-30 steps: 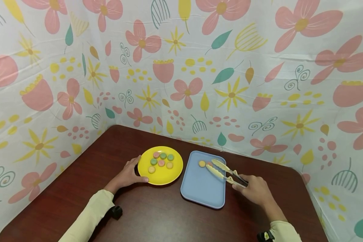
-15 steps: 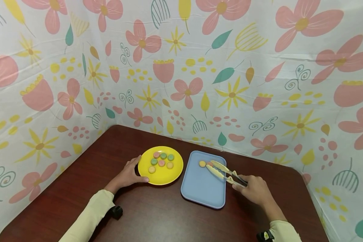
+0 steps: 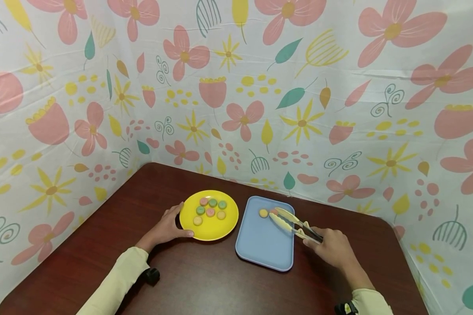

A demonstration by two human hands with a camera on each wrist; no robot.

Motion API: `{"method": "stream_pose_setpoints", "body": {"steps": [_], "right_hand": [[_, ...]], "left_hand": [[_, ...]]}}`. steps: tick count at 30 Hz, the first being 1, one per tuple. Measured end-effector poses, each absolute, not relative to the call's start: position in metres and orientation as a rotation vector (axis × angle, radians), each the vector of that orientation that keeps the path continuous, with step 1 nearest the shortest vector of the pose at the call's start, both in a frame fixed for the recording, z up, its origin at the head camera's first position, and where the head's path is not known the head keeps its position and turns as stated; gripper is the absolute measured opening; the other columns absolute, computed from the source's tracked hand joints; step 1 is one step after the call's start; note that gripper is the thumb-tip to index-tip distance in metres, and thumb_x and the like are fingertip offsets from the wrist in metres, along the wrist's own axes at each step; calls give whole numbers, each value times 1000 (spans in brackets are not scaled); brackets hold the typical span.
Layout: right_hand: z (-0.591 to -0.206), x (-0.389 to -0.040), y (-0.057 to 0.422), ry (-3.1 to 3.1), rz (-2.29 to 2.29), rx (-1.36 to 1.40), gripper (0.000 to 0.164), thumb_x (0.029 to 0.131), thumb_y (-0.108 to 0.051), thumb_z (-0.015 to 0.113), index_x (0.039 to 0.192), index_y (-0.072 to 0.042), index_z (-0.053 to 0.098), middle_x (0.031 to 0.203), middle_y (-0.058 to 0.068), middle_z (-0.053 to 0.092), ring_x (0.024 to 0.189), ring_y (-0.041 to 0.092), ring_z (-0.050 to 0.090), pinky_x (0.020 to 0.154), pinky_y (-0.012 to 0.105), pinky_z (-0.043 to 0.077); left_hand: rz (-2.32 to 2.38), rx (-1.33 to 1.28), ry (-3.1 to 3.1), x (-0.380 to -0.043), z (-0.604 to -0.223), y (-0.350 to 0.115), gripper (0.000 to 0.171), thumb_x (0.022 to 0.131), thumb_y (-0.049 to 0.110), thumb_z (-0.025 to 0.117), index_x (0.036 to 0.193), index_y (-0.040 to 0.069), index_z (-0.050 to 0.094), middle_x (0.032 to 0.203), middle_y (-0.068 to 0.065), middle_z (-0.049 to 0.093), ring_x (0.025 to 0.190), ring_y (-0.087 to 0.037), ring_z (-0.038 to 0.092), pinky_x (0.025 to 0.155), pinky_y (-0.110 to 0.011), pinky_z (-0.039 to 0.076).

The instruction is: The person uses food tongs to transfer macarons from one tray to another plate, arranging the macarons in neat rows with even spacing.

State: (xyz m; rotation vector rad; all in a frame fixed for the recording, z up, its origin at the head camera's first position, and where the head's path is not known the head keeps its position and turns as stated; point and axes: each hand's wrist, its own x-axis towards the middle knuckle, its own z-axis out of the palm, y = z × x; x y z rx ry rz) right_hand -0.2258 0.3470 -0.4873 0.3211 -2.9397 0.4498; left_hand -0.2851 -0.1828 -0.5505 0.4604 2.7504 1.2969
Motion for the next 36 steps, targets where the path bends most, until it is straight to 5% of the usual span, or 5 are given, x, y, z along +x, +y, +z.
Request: {"method": "stream_pose_setpoints", "body": {"steps": [7,14,32,36], "right_hand": [[-472,-224,342,-2872,416,361,54,85,-41,82,122,-2,75,85,11,75,69,22,61,63,44,48],[-456,-220,330,-2871,406,392,54,87,-42,80,124,-4,74,60,-9,55,61,15,45,59,35,37],[-436,-214,279,-2806,511,514,52,86,-34,84,125,-3,73,79,-4,71,60,9,46,55,28,37],[-437,-216,267,-2826,544,525,56,85,-34,84,128,-1,71,70,-8,65,56,7,43,52,26,35]], "left_hand": [[1292,461,2754,-285,-551,-183,127,72,57,89,164,5,18,167,-17,23,154,-36,20,124,-60,3],[1299,471,2754,-286,-550,-183,127,72,58,88,164,6,19,167,-18,24,153,-36,21,124,-60,2],[1297,450,2740,-286,-549,-183,129,71,59,88,164,5,17,168,-16,21,155,-38,15,124,-61,2],[1289,454,2740,-286,-550,-183,129,72,60,88,164,4,17,168,-17,21,155,-38,15,124,-60,2]]}}
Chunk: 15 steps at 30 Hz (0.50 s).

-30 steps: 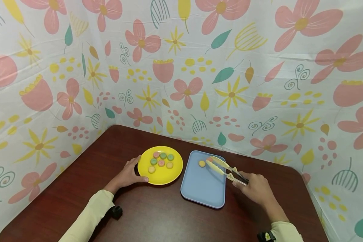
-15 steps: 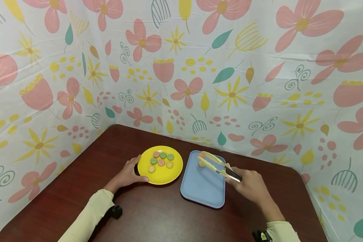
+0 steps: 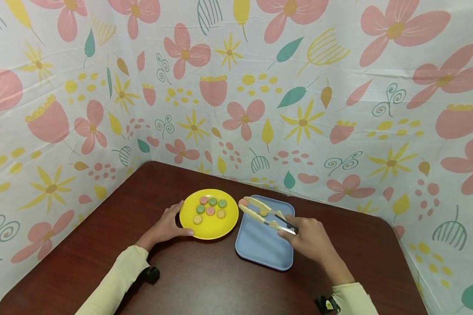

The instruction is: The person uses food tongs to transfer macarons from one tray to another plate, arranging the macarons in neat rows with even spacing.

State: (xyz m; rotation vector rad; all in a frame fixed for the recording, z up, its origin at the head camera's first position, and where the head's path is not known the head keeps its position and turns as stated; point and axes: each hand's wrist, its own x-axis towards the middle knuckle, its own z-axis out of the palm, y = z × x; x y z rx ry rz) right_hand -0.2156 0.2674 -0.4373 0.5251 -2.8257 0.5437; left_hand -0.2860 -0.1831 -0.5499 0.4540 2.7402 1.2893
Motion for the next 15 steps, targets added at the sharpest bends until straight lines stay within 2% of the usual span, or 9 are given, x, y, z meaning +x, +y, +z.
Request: {"method": "stream_pose_setpoints", "body": {"steps": [8,15], "right_hand": [[-444,-221,243,-2852,565,600,57,86,-35,83,131,-2,70,57,-12,47,51,6,38,48,24,32],[-455,-225,224,-2844,635,676,57,86,-37,83,130,-4,71,56,-15,49,47,3,35,45,23,32]], "left_hand": [[1290,438,2749,-287,-551,-184,129,71,60,88,164,7,17,168,-15,22,155,-38,15,123,-62,7],[1284,444,2743,-288,-552,-184,129,71,60,88,164,6,17,168,-15,21,155,-38,15,123,-62,4]]}}
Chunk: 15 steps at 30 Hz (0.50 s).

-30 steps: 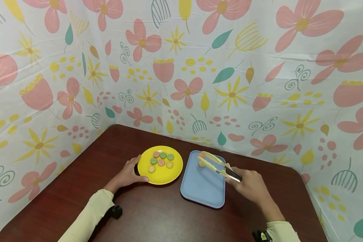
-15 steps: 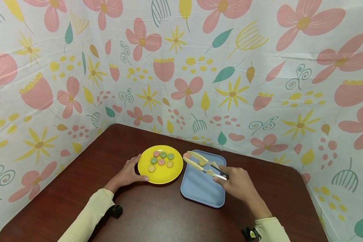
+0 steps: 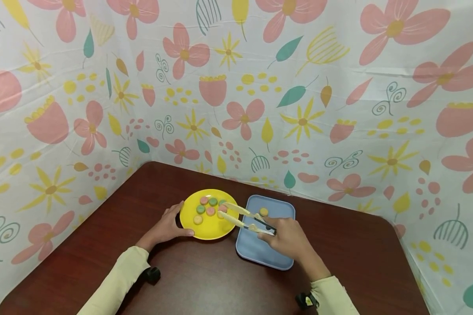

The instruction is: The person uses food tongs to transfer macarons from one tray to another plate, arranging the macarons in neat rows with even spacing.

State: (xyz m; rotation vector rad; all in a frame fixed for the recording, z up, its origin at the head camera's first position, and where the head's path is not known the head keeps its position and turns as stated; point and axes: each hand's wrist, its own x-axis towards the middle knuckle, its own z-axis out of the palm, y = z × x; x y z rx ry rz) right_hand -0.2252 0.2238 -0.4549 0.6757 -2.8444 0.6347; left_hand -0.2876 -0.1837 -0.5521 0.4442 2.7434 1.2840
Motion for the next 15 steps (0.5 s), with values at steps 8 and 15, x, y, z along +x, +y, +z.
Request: {"method": "stream_pose_setpoints", "body": {"steps": [8,15], "right_hand": [[-463,-229,203,-2821,626,741,55,82,-33,87,128,-7,73,59,-17,52,48,2,30,46,22,31],[-471,-233,192,-2774,623,816,51,83,-32,86,125,-5,74,54,-17,46,45,0,27,46,21,30]], "left_hand": [[1291,447,2748,-287,-551,-183,128,71,60,88,164,7,18,168,-16,21,155,-40,14,122,-64,8],[1291,456,2751,-287,-552,-183,127,71,59,88,164,6,18,168,-16,22,155,-39,16,123,-63,6]]}}
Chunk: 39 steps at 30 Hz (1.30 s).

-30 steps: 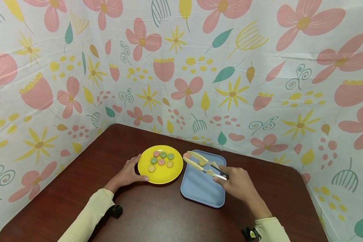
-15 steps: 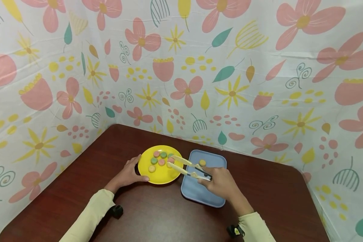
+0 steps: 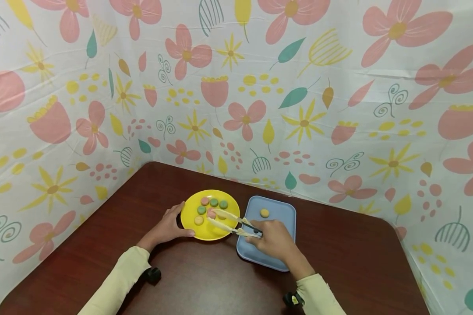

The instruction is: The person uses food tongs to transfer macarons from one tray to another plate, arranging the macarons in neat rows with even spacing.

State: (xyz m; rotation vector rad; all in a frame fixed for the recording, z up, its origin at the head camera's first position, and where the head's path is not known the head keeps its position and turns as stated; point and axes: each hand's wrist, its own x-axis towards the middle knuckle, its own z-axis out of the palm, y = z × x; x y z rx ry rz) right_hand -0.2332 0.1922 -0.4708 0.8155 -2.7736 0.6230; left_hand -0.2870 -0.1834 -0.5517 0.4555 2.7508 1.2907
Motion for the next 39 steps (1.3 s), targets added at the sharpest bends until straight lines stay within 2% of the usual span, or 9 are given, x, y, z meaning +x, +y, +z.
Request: {"method": "stream_pose_setpoints", "body": {"steps": [3,6,11,16,21,23,26,30,39], "right_hand": [[-475,-235,190,-2797,616,815,52,84,-34,85,126,-5,74,52,-17,44,44,0,26,45,21,29],[-479,-237,188,-2808,600,812,51,84,-35,85,125,-6,75,57,-15,54,46,0,31,47,21,33],[-484,-239,185,-2813,585,811,48,84,-35,85,122,-7,76,83,-3,76,56,-1,46,56,24,42],[-489,-239,181,-2860,587,765,50,84,-36,85,124,-8,76,92,1,79,62,0,52,62,27,46],[-490,-238,177,-2881,582,739,50,83,-36,85,124,-9,76,91,-1,78,62,3,50,60,27,43],[-489,-238,177,-2883,577,735,50,83,-36,85,124,-9,76,89,-2,77,61,3,48,59,26,42],[-487,-238,178,-2891,579,735,52,84,-37,85,126,-8,75,73,-7,71,56,3,41,55,25,37],[-479,-234,184,-2890,606,741,54,85,-36,84,128,-6,73,52,-13,45,48,3,28,48,23,29],[-452,-232,211,-2920,582,668,58,85,-37,84,132,-6,70,49,-11,36,44,4,25,44,23,27]], "left_hand": [[1286,465,2750,-287,-552,-183,127,72,58,88,164,6,18,168,-17,22,155,-38,17,123,-62,5],[1281,467,2753,-287,-552,-183,126,73,57,88,164,6,18,168,-17,22,154,-37,18,123,-61,4],[1283,467,2756,-286,-551,-183,127,72,58,88,164,7,18,168,-17,22,154,-38,19,123,-63,7],[1282,473,2755,-286,-551,-184,127,72,60,88,164,7,18,168,-16,22,154,-37,19,123,-62,7],[1280,475,2756,-286,-551,-184,127,72,59,88,164,6,18,168,-16,22,154,-36,20,124,-61,4],[1277,472,2758,-286,-551,-184,127,72,59,88,164,6,19,167,-17,22,154,-37,20,123,-62,6],[1274,472,2763,-286,-551,-184,127,72,60,88,164,6,19,167,-16,23,154,-37,20,123,-62,7],[1284,479,2757,-287,-550,-184,126,72,59,88,164,6,19,168,-16,22,154,-37,20,123,-62,5],[1295,458,2754,-287,-552,-184,128,71,59,88,164,6,18,168,-16,22,154,-38,17,123,-63,5]]}}
